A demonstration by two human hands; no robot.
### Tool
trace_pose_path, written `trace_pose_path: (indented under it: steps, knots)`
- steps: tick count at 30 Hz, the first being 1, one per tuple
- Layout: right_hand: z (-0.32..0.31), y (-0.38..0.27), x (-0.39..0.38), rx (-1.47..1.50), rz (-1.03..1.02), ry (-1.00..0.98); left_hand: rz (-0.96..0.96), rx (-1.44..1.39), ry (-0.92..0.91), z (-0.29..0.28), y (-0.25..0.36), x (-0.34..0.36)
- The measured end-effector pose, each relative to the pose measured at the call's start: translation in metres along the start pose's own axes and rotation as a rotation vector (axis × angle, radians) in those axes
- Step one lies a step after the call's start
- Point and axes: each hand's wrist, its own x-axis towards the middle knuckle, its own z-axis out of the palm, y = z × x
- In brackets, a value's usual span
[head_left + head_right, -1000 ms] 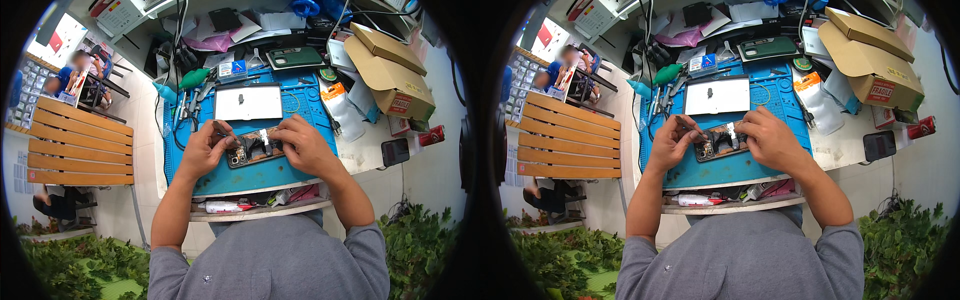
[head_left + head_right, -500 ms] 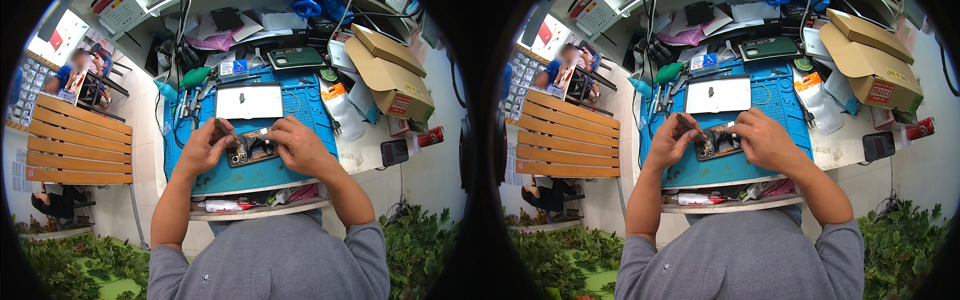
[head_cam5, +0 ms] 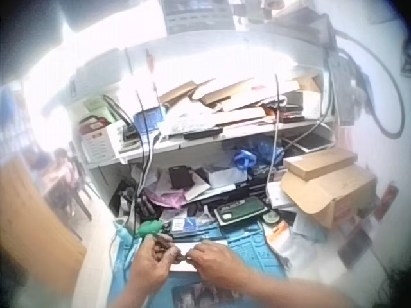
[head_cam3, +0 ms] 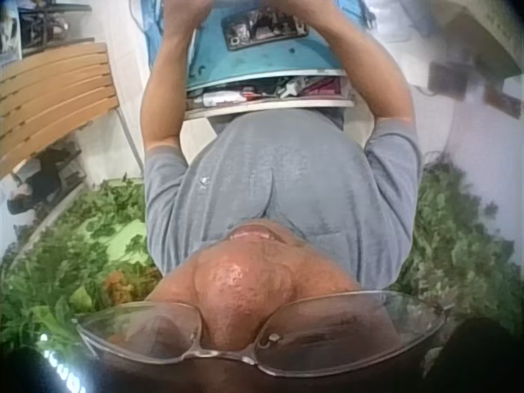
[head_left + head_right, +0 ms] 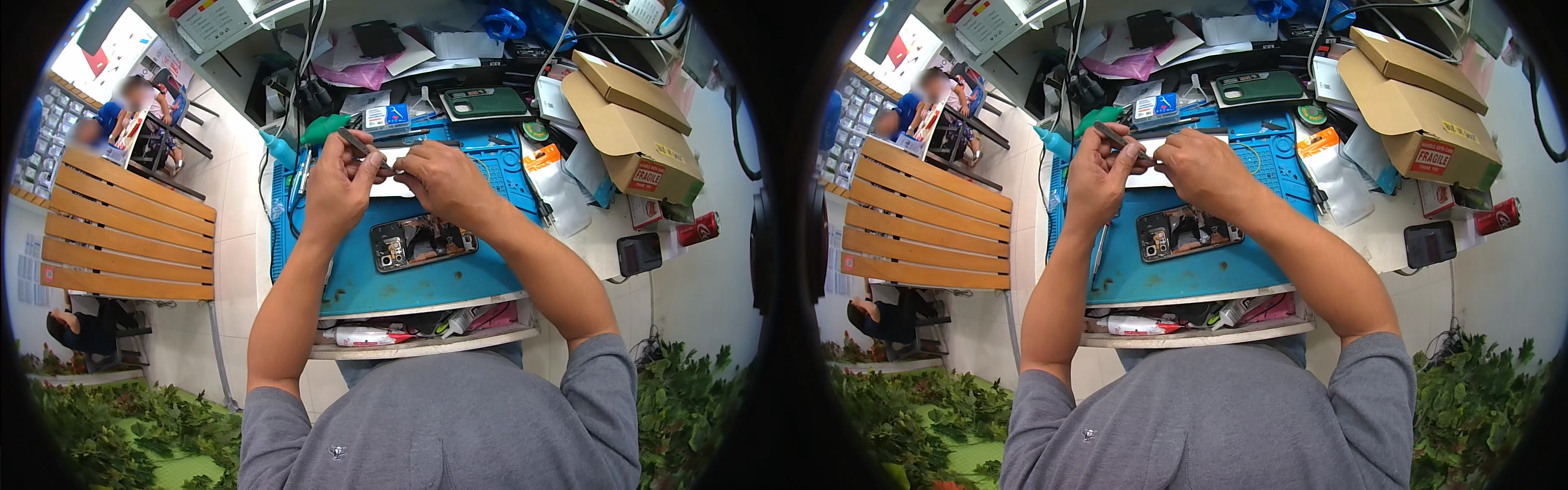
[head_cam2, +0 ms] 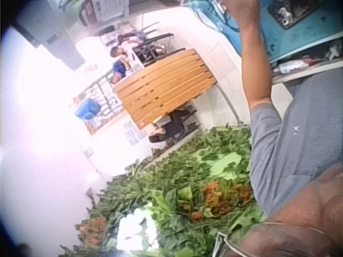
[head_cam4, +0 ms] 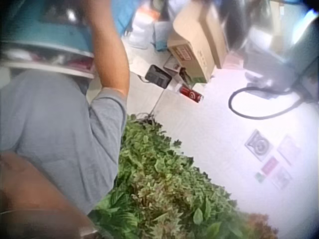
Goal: The person disassembles a smartphone on a workbench, using a screwdriver to remove screws and a prying tool to separate internal components. They carefully lift and set aside the motherboard and other parts, then reposition the phone chassis.
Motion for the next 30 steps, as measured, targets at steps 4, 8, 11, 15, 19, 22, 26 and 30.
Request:
trace_pose_path:
  steps: [4, 8, 11, 15, 19, 22, 26, 30]
  knots:
    - [0.0, -0.004, 0.003, -0.054, 0.029, 0.014, 0.017, -0.102, 0.077, 0.002, -0.011, 0.003]
    - [0.01, 0.006, -0.002, -0.102, 0.051, -0.041, 0.032, -0.046, 0.102, 0.002, -0.012, -0.004]
    - [0.008, 0.013, -0.008, -0.14, 0.099, -0.053, 0.036, 0.042, 0.044, -0.011, 0.0, -0.016]
    - [-0.013, -0.006, -0.023, -0.135, 0.121, -0.094, -0.055, 0.186, -0.04, -0.049, 0.014, -0.057]
    - [-0.035, -0.037, -0.047, -0.014, 0.032, -0.266, -0.353, 0.469, -0.204, -0.082, 0.056, -0.089]
    - [-0.031, -0.051, -0.061, 0.042, -0.004, -0.326, -0.399, 0.537, -0.245, -0.095, 0.044, -0.105]
    - [-0.024, -0.056, -0.069, 0.016, -0.041, -0.377, -0.421, 0.544, -0.212, -0.096, 0.042, -0.113]
    - [-0.024, -0.058, -0.072, -0.011, -0.102, -0.391, -0.431, 0.502, -0.199, -0.094, 0.039, -0.121]
